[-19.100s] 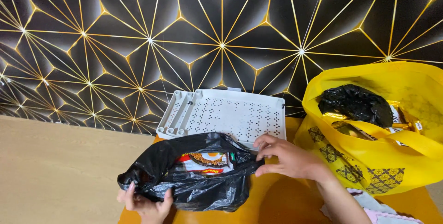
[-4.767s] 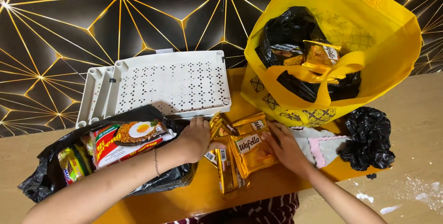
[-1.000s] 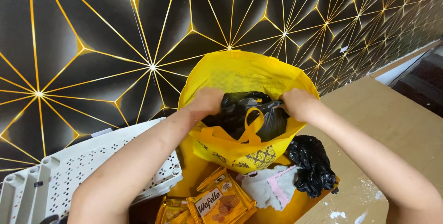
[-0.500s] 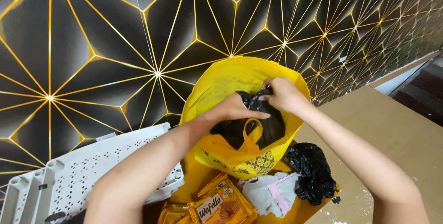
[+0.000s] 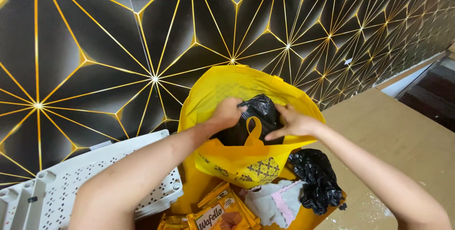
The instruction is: Unpacking instant noodles and snacks from shopping bags onto a table.
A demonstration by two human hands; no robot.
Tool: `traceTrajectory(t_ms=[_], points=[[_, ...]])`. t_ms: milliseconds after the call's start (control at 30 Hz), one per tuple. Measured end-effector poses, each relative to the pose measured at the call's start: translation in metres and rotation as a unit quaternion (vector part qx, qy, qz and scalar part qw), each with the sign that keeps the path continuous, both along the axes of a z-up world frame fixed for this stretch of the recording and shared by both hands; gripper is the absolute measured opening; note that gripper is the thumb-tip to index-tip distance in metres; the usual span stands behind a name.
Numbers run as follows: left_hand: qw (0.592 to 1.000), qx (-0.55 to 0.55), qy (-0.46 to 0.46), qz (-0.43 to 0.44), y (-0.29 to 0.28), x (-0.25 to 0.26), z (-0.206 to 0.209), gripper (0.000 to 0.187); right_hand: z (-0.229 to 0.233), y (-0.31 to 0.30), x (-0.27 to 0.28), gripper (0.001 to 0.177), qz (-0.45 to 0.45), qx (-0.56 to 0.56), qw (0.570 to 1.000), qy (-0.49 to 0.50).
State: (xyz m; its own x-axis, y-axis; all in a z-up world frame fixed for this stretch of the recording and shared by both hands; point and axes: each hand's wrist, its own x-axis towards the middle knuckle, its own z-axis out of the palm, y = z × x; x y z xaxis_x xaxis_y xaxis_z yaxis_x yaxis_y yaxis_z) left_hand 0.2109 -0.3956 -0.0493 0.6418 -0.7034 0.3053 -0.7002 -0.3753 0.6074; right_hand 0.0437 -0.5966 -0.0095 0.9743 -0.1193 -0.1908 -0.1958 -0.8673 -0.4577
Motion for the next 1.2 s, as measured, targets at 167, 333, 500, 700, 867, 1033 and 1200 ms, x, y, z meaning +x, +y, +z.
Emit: traceTrajectory(t_ms=[167,333,500,700,867,1033,1200], points=[[0.998,0.011,-0.011,0.064,0.003,-0.027,0.053,0.024,0.001,0.022,-0.021,0.148,-0.017,-0.092,0.996,-0.008],[0.991,0.014,-0.030,0.131,-0.010,-0.028,0.064,0.024,0.018,0.038,-0.035,0.154,-0.028,-0.036,0.996,-0.074],[0.987,-0.030,-0.056,0.145,-0.018,-0.033,0.068,0.021,-0.001,0.019,-0.015,0.145,-0.015,-0.042,0.995,-0.093],[0.987,-0.030,-0.063,0.147,-0.027,-0.023,0.061,0.021,0.003,0.031,0.011,0.125,-0.112,0.066,0.991,0.026],[0.995,-0.013,0.003,0.095,-0.004,-0.025,0.068,0.025,0.057,0.047,0.019,0.120,0.023,0.167,0.982,-0.089],[0.995,-0.097,-0.029,-0.012,-0.009,0.020,0.023,0.038,0.091,0.038,0.026,0.132,0.148,0.139,0.979,0.019],[0.998,-0.032,0.030,-0.039,0.001,0.015,0.034,0.051,0.086,0.050,0.032,0.131,0.108,0.005,0.985,-0.136]])
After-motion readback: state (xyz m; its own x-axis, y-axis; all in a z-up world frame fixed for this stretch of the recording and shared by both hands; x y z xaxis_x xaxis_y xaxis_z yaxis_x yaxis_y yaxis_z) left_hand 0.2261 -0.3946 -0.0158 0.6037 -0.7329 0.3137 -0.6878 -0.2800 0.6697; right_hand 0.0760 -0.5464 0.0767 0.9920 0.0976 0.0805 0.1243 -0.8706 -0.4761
